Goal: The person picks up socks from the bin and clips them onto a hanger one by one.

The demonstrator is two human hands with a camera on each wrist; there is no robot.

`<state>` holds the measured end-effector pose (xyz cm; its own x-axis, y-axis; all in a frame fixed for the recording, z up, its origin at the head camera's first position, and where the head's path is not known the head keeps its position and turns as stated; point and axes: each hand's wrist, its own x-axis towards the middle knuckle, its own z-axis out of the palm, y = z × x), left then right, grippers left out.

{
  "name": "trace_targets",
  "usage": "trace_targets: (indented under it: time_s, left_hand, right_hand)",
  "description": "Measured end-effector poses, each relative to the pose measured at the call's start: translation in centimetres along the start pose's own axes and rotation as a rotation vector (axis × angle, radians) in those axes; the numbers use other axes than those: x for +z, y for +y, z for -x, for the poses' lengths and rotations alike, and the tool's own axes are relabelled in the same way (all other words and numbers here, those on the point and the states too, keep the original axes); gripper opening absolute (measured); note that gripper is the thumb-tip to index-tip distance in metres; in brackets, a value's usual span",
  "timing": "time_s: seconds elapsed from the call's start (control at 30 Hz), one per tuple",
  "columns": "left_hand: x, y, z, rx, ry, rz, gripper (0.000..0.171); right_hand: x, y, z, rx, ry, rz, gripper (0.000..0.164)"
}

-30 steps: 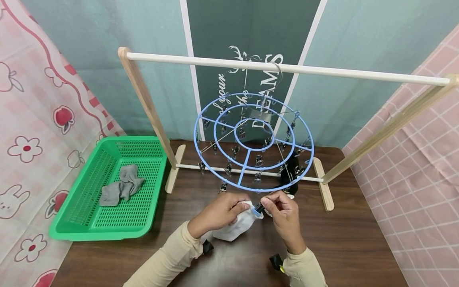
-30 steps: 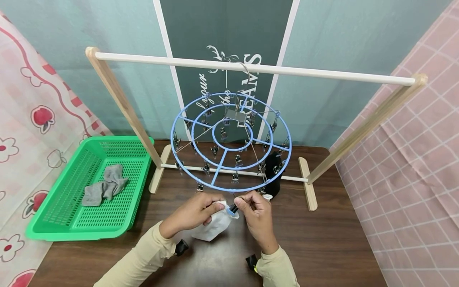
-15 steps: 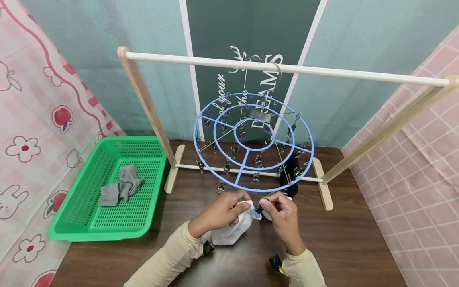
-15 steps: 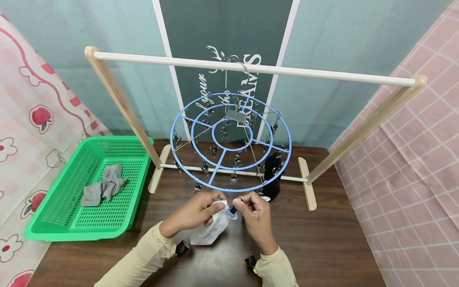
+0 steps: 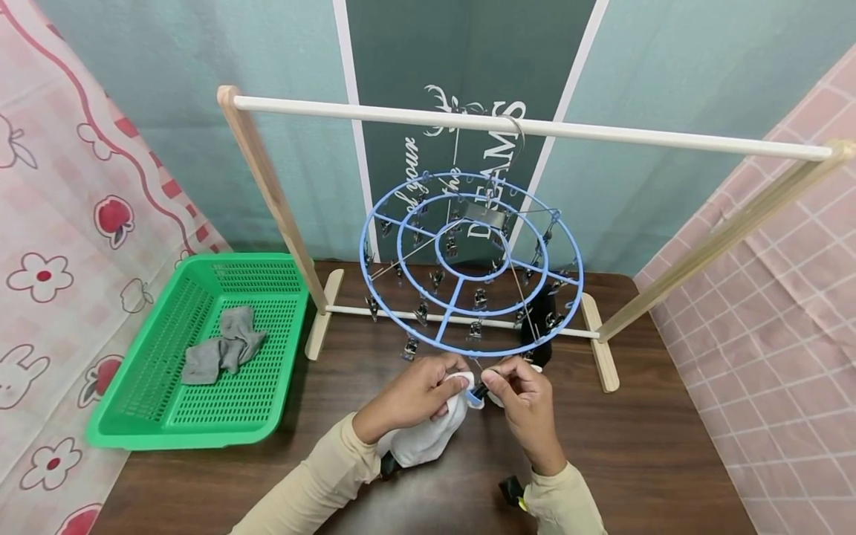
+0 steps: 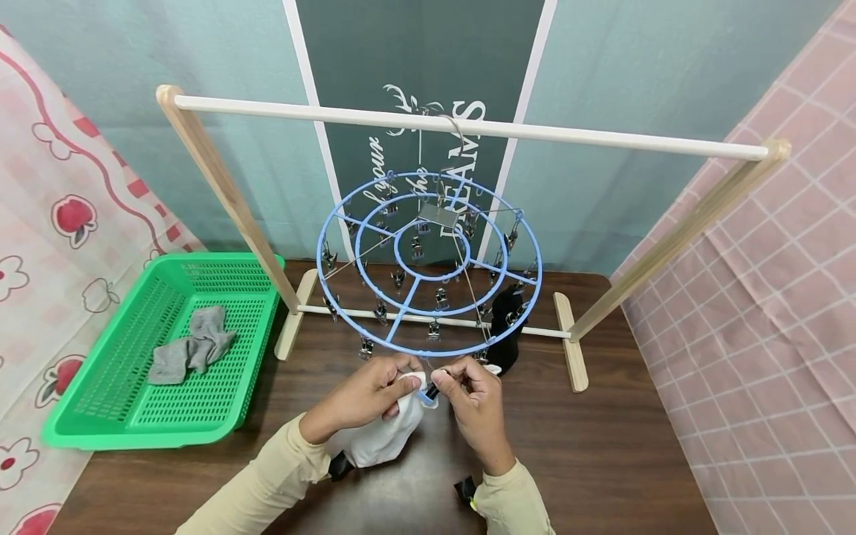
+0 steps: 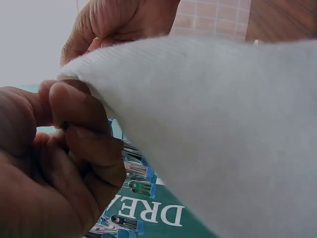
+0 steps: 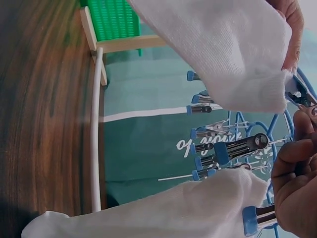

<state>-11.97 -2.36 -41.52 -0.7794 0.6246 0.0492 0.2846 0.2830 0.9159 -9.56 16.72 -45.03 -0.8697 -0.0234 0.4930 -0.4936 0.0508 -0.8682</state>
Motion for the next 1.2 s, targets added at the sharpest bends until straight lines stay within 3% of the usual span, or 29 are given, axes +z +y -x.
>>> trace_targets:
  time_s: [0.37,0.63,0.9,1.2]
  left_hand:
    - [0.0,-0.5,-0.1,-0.017,0.0,0.025,0.014]
    - [-0.2,-0.4,0.1,-0.019,0.002,0.073,0.015]
    - [-0.1,-0.6,0.4,-0.034,0.023,0.09,0.014]
    - [0.1,-1.1,0.5,-0.023,0.023,0.122,0.01]
  right_hand:
    - [0.1,0.1,0.0,0.025,0.014,0.017,0.015]
    - [0.4,0.5,0.2,0.005,0.062,-0.033,0.009]
    - [0.3,-0.1,0.1,0.067,0.039,0.095,0.027]
    - [1.5,-2.8,-0.6,-0.063,0.062,0.301,0.025]
